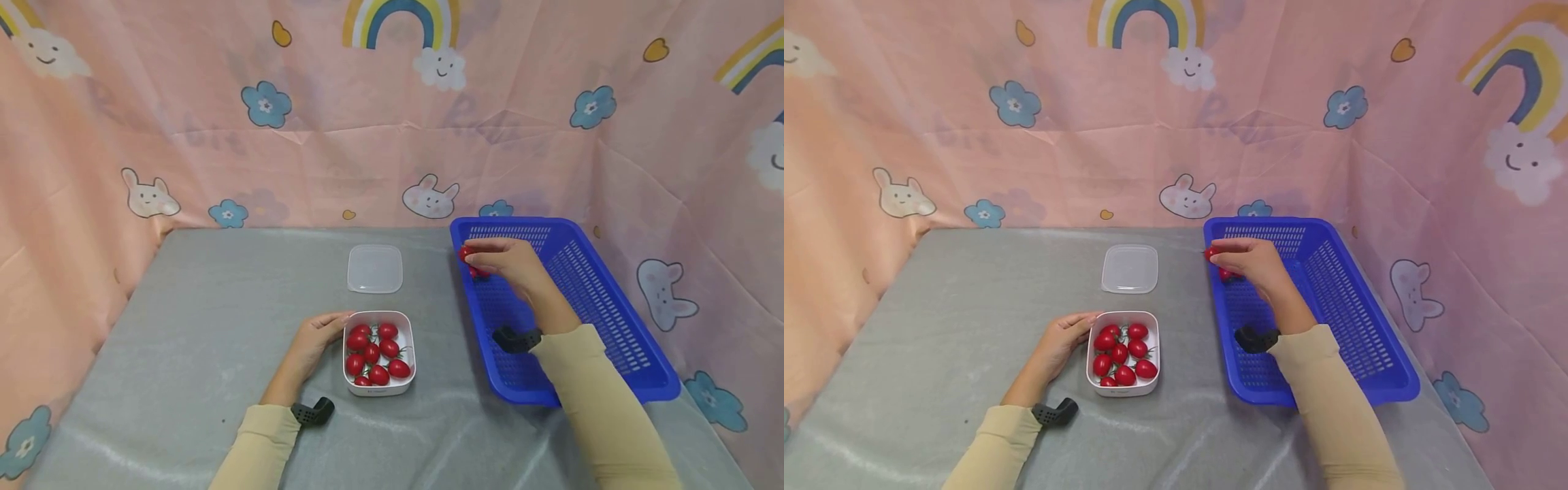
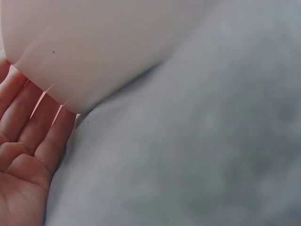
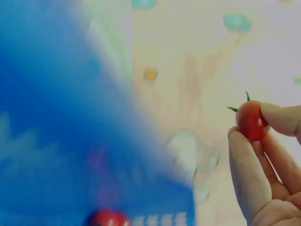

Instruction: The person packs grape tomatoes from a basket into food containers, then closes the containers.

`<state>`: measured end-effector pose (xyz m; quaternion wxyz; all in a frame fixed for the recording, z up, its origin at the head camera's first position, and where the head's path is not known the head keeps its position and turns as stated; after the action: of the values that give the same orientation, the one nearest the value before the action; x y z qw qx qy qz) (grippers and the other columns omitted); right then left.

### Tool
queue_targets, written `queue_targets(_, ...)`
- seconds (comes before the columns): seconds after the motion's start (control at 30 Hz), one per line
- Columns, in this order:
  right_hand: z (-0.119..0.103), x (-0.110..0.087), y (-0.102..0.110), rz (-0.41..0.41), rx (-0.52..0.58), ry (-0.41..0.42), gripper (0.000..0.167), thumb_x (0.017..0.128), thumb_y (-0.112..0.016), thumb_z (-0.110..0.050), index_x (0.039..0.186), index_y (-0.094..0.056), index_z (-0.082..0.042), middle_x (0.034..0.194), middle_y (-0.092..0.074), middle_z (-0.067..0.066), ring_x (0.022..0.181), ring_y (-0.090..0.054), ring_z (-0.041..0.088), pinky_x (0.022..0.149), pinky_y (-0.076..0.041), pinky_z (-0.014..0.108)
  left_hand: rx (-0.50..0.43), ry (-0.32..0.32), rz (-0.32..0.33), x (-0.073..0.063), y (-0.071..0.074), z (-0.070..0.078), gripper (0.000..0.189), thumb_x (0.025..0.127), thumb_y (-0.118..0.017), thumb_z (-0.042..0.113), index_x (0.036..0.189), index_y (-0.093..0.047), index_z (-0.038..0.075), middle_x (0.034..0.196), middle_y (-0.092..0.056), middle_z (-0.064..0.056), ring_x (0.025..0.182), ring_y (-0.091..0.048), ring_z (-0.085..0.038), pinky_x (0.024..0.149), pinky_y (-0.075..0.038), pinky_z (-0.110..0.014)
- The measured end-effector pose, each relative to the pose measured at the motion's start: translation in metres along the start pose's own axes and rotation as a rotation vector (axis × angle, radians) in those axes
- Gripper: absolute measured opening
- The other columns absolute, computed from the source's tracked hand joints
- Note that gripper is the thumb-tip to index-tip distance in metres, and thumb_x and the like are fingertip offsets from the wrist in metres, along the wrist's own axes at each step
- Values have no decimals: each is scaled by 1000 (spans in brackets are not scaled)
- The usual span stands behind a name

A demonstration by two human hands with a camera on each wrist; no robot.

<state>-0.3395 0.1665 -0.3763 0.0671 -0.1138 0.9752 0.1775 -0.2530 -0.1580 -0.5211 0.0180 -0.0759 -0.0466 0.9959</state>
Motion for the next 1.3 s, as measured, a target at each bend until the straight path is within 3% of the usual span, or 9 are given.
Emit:
queue_targets(0.1,-13,-11,-17,-33,-2,48,48,92,-71,-18,134,-60,2,99,-70,-15,95,-67,3,90,-55,23,3,-8,-2,-1,0,1,36,97,-61,14,121,-64,-12,107,-75,3,94,-68,0,88,-53,-19)
queue_targets(0.3,-29,-27,-44,-71,-18,95,42,90,-73,-16,129,-65,-1,120,-72,7,102,-66,9,89,-53,21,-10,-14,-9,-1,-1,1,36,97,-60,12,122,-62,-14,106,-75,5,94,-68,1,88,-53,-18)
queue_targets(0.53,-36,-41,-73,-91,-32,124,40,86,-77,-15,122,-70,-2,121,-72,14,102,-69,12,94,-55,31,-14,-17,-5,-1,1,1,36,97,-61,13,121,-63,-13,104,-75,6,94,-69,0,88,-54,-19)
queue_targets(0.77,-34,-60,-103,-127,-28,150,35,83,-79,-14,117,-74,-6,117,-73,11,125,-61,26,106,-48,49,-16,-3,-14,0,-1,0,37,97,-60,12,123,-61,-15,113,-75,-4,95,-68,0,90,-53,-19)
queue_targets(0.9,-30,-66,-118,-140,-27,150,33,84,-78,-13,116,-75,-7,117,-73,10,128,-58,28,109,-44,55,-10,-5,-23,-1,-1,0,37,97,-60,13,123,-62,-14,115,-74,-7,96,-68,0,91,-53,-20)
queue_targets(1.07,-23,-73,-132,-128,-26,153,30,84,-77,-10,114,-75,-5,115,-74,11,121,-62,29,103,-50,51,-10,-8,-15,-1,0,0,37,97,-60,13,123,-62,-14,108,-75,3,96,-68,0,90,-53,-19)
queue_targets(1.3,5,-75,-151,-34,-69,94,26,79,-79,-5,105,-78,-5,108,-76,11,109,-67,25,95,-56,43,6,-5,-1,-1,0,0,36,98,-60,13,122,-63,-13,112,-75,-3,96,-68,-1,89,-53,-20)
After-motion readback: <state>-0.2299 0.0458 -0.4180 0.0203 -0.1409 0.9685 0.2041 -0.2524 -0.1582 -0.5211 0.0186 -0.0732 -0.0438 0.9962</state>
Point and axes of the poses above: each hand's wrist, its own x-axis towards the middle knuckle, its own y-axis out of the back of the hand, z = x × y, the point moved 6 cm from there along x, towards the middle knuckle
